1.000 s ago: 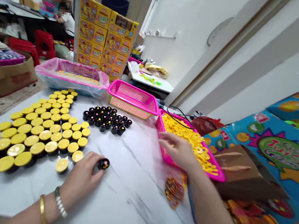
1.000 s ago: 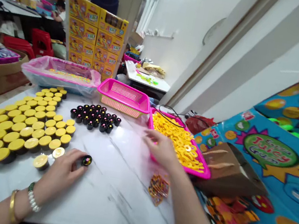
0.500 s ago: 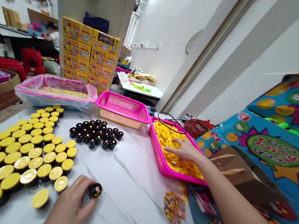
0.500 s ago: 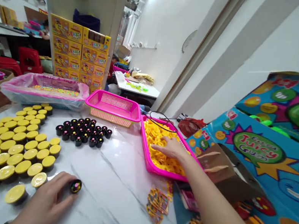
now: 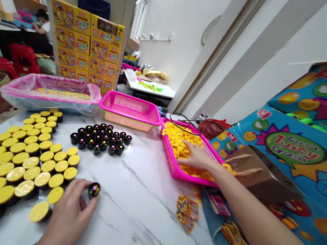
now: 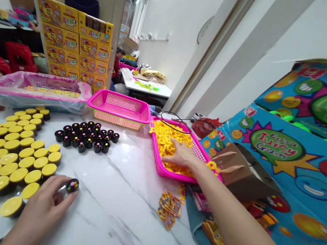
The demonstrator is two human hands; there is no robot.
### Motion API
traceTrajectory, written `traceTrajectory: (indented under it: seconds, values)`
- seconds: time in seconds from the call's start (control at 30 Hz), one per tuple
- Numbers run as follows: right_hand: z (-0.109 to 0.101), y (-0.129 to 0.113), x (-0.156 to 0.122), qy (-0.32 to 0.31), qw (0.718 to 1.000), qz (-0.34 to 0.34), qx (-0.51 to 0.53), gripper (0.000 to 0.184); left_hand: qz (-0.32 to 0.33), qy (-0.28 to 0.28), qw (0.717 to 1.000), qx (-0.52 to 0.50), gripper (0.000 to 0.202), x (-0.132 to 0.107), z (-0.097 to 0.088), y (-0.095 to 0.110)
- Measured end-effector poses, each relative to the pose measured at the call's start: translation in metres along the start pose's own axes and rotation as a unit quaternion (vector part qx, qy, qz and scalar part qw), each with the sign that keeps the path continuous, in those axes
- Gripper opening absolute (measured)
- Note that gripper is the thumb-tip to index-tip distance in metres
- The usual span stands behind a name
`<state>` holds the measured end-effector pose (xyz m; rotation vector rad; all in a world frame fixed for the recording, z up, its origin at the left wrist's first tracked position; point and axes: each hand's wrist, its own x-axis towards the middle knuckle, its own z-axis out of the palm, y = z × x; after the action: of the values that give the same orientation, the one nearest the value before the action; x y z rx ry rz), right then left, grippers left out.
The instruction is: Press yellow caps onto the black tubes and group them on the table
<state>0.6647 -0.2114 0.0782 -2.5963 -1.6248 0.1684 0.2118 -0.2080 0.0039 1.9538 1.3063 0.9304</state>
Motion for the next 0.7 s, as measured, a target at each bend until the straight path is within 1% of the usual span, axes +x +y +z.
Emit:
traceTrajectory:
  seconds: [0.1,0.17,0.33,0.43,0.53,0.63,0.7]
  values:
    - [0.004,-0.009,0.004,-0.012,1.000,0.014,-0.025,0.114,-0.025,0.011,0.999,-0.019,0.038,-0.001,0.000,0.002]
    - [0.002,-0.012,0.010,-0.018,0.999,0.017,-0.039,0.113,-0.027,0.003,0.999,-0.031,0.038,-0.003,-0.001,0.004]
    - [-0.002,-0.016,0.013,-0.029,0.997,0.008,-0.068,0.101,0.029,-0.059,0.998,-0.026,0.030,-0.006,-0.006,0.009]
    - [-0.002,-0.016,0.011,-0.031,0.996,0.011,-0.079,0.099,0.044,-0.071,0.996,-0.012,0.023,-0.006,-0.006,0.008]
    - [-0.003,-0.013,0.013,-0.017,0.996,0.009,-0.084,0.092,0.046,-0.078,0.996,-0.003,0.017,-0.006,-0.003,0.007]
    - [-0.005,-0.010,0.019,0.018,0.996,0.014,-0.087,0.077,0.044,-0.084,0.996,-0.001,0.015,-0.005,-0.002,0.007]
    - [-0.006,-0.008,0.020,0.043,0.995,0.020,-0.087,0.071,0.044,-0.087,0.995,0.001,0.015,-0.006,-0.003,0.008]
